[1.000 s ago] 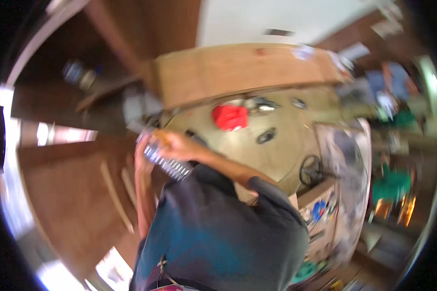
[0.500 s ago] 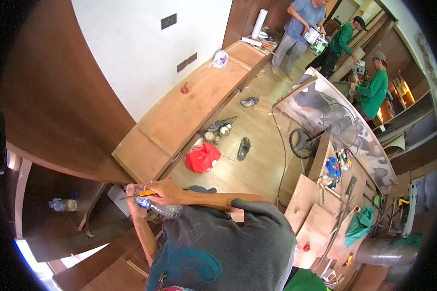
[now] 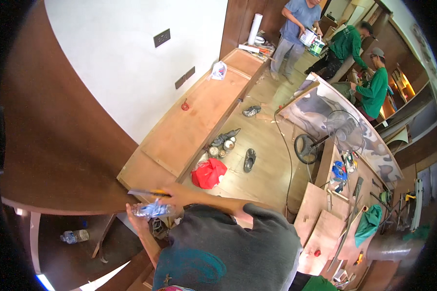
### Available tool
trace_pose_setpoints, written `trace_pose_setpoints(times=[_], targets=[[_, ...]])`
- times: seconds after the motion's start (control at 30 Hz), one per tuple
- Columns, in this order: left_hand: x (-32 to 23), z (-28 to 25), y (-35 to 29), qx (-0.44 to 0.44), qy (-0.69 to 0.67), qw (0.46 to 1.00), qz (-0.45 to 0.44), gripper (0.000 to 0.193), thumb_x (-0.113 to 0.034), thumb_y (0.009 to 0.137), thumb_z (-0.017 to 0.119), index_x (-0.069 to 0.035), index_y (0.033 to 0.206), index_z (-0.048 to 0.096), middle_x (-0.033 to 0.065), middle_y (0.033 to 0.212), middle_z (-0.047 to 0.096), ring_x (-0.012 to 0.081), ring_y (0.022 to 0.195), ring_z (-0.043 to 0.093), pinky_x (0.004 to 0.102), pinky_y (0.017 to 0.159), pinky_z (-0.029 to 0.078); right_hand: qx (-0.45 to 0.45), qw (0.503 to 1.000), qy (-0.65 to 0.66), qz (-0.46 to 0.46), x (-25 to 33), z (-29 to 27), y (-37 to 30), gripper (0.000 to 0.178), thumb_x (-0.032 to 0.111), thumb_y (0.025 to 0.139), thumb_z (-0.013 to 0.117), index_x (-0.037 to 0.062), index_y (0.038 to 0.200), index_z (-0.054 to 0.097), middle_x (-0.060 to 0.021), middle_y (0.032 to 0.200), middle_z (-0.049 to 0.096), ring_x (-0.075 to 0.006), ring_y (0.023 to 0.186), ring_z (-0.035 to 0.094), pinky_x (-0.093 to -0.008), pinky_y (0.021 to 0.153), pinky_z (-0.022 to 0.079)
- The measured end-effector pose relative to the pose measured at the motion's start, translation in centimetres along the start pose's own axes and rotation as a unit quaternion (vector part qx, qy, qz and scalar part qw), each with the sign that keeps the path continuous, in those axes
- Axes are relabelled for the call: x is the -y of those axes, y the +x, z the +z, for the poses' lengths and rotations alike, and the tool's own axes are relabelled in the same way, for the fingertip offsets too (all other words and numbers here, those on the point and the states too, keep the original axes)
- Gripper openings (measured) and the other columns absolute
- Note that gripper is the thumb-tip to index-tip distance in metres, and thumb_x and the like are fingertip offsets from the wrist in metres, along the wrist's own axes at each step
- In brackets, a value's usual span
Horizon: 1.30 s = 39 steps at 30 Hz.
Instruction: The person uses a utility knife to trim laminate strips, checks their fit against the edges of wooden cabinet shelves, and applies pressure with a cloth to secure the strips.
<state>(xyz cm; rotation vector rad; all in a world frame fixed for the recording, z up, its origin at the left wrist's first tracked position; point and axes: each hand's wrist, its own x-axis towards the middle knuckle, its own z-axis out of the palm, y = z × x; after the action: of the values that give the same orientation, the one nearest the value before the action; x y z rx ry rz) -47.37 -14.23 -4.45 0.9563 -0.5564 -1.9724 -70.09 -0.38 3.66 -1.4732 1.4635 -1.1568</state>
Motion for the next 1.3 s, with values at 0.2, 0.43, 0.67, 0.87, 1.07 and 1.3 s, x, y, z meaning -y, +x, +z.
trace_pose_setpoints(times=[0.2,0.43,0.67,0.87,1.07,1.3], targets=[[-2.2,0.1,-0.1,0.041,0.009,0.999,0.018,0.015,-0.023,0.097,0.064,-0.013,0.091,0.053,0.0023,0.08,0.057,0.0174,0.077,0.058,0.0375,0.08,0.052,-0.129,0.942,-0.246,0.187,-9.1,-7.9,-5.1,0.034,0.032,0.09,0.066,0.0159,0.119,0.063,-0.0167,0.091,0.069,-0.0357,0.081,0.068,-0.0476,0.069,0.053],[-0.9,3.9,-1.3,0.122,0.077,0.989,-0.039,0.013,-0.018,0.097,0.063,-0.014,0.09,0.052,0.0005,0.08,0.054,0.0151,0.077,0.056,0.0376,0.082,0.052,-0.362,0.829,-0.246,0.348,-19.0,-8.8,-16.2,0.026,0.03,0.088,0.067,0.0068,0.099,0.064,-0.0155,0.07,0.067,-0.0308,0.064,0.068,-0.0449,0.062,0.051],[2.8,3.1,-5.0,0.148,0.015,0.982,-0.113,0.012,-0.015,0.096,0.065,-0.014,0.092,0.054,0.0027,0.082,0.057,0.0184,0.079,0.058,0.0406,0.083,0.053,-0.476,0.772,-0.206,0.369,-22.7,-7.1,-25.0,0.026,0.029,0.088,0.068,0.0042,0.096,0.065,-0.0076,0.064,0.062,-0.0158,0.051,0.061,-0.0346,0.048,0.046],[1.1,-0.7,-9.7,0.123,0.031,0.989,-0.072,0.012,-0.015,0.097,0.063,-0.013,0.091,0.053,0.0032,0.082,0.054,0.0183,0.079,0.055,0.0391,0.08,0.051,-0.477,0.784,-0.067,0.391,-19.5,-3.2,-24.2,0.039,0.04,0.085,0.072,0.0035,0.087,0.059,-0.0052,0.063,0.056,-0.0154,0.051,0.058,-0.0328,0.046,0.044],[1.0,-2.1,-13.1,0.157,0.037,0.986,-0.041,0.012,-0.019,0.097,0.062,-0.012,0.095,0.052,0.0043,0.085,0.055,0.019,0.083,0.055,0.0396,0.082,0.05,-0.499,0.765,-0.101,0.395,-21.1,-1.4,-23.9,0.031,0.034,0.084,0.069,0.0033,0.087,0.062,-0.0085,0.063,0.06,-0.0188,0.052,0.062,-0.0383,0.047,0.05],[4.9,1.5,-14.0,0.239,0.079,0.964,-0.089,0.035,-0.027,0.091,0.07,-0.011,0.118,0.053,0.0104,0.106,0.063,0.0266,0.1,0.065,0.0492,0.096,0.052,-0.434,0.85,0.019,0.297,-19.2,3.7,-19.7,0.031,0.037,0.091,0.063,0.0074,0.098,0.063,-0.0068,0.065,0.062,-0.0152,0.052,0.061,-0.0308,0.048,0.05]])
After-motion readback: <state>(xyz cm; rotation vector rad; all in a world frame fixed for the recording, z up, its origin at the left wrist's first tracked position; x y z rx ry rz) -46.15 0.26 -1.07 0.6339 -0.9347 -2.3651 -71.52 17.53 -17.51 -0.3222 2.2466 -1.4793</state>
